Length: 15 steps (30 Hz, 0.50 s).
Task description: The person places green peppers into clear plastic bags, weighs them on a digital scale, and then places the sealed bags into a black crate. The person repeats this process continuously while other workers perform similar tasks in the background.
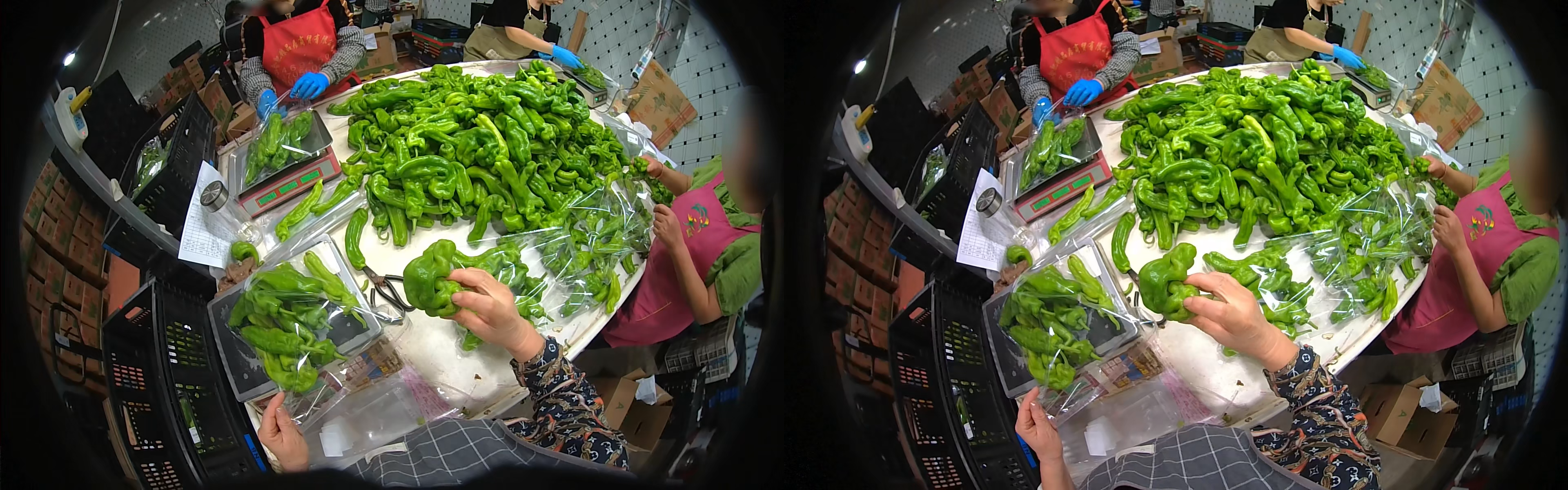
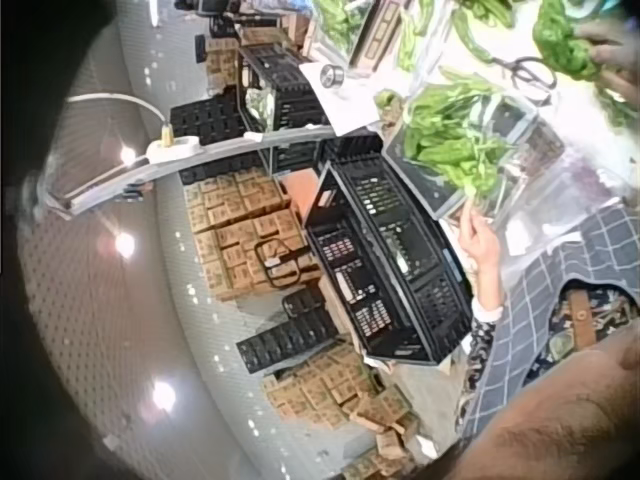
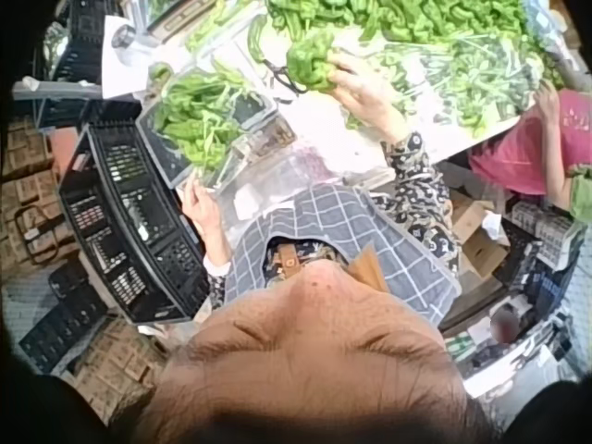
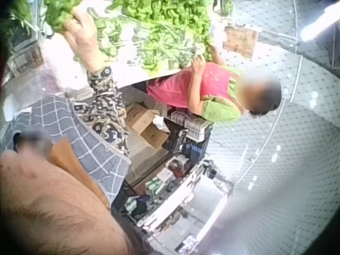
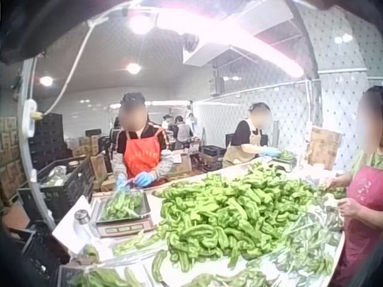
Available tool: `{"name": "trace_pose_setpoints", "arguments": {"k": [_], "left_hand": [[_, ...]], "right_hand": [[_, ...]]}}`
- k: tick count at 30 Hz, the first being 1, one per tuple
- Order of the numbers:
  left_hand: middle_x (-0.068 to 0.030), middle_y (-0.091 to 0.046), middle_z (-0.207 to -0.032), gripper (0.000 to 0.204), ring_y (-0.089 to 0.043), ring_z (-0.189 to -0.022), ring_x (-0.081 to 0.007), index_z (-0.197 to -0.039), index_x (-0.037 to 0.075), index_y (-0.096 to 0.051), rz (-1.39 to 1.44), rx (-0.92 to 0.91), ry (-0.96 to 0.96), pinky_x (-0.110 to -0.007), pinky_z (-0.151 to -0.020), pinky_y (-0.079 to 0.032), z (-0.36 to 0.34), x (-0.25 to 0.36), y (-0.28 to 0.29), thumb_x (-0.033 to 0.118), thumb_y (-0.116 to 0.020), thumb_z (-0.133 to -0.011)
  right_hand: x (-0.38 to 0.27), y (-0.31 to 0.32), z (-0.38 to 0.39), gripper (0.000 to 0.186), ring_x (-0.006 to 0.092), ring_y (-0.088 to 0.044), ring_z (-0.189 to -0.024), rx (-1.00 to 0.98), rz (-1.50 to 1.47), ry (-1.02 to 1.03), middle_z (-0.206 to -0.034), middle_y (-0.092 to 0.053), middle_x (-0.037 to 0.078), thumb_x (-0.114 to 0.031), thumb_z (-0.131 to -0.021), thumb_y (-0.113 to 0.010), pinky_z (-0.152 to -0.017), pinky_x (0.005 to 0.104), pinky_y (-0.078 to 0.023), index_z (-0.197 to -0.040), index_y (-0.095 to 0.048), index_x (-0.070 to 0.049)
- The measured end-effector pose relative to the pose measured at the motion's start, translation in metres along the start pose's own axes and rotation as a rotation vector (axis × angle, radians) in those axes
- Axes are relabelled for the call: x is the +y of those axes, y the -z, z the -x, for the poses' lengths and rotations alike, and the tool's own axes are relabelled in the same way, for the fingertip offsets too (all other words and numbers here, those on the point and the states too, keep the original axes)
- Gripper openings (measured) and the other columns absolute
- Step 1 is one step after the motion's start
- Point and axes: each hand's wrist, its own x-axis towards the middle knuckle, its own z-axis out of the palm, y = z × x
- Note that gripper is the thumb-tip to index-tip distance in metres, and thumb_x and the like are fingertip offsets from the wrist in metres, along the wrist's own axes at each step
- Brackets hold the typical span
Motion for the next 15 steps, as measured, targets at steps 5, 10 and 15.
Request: {"name": "trace_pose_setpoints", "arguments": {"k": [5, 10, 15], "left_hand": [[0.0044, -0.043, -0.058, 0.021, -0.034, -0.046, -0.0009, -0.104, -0.004, -0.057, 0.011, -0.007, 0.000, -0.017, -0.041, -0.024, -0.001, 0.003, -0.002, 0.006, -0.045, -0.090], [0.0055, -0.040, -0.057, 0.021, -0.033, -0.046, -0.0005, -0.104, -0.004, -0.057, 0.023, -0.012, -0.007, -0.017, -0.041, -0.023, 0.002, 0.003, -0.002, 0.008, -0.045, -0.090], [0.0064, -0.039, -0.057, 0.022, -0.030, -0.046, -0.0001, -0.104, -0.003, -0.057, 0.018, -0.002, -0.007, -0.018, -0.041, -0.021, 0.005, -0.003, -0.001, 0.009, -0.045, -0.090]], "right_hand": [[0.000, 0.000, 0.006, 0.036, 0.0326, -0.055, -0.091, 0.042, -0.021, 0.006, -0.104, -0.055, 0.016, -0.005, -0.059, -0.071, -0.078, 0.0381, -0.046, -0.092, -0.057, -0.004], [-0.009, 0.010, 0.011, 0.034, 0.0324, -0.056, -0.088, 0.008, 0.081, 0.015, -0.101, -0.056, 0.016, -0.005, -0.062, -0.070, -0.077, 0.0385, -0.046, -0.094, -0.057, -0.006], [-0.018, 0.018, 0.021, 0.032, 0.0316, -0.056, -0.088, 0.124, 0.119, 0.085, -0.103, -0.056, 0.017, -0.003, -0.064, -0.067, -0.078, 0.0396, -0.046, -0.094, -0.060, -0.011]]}}
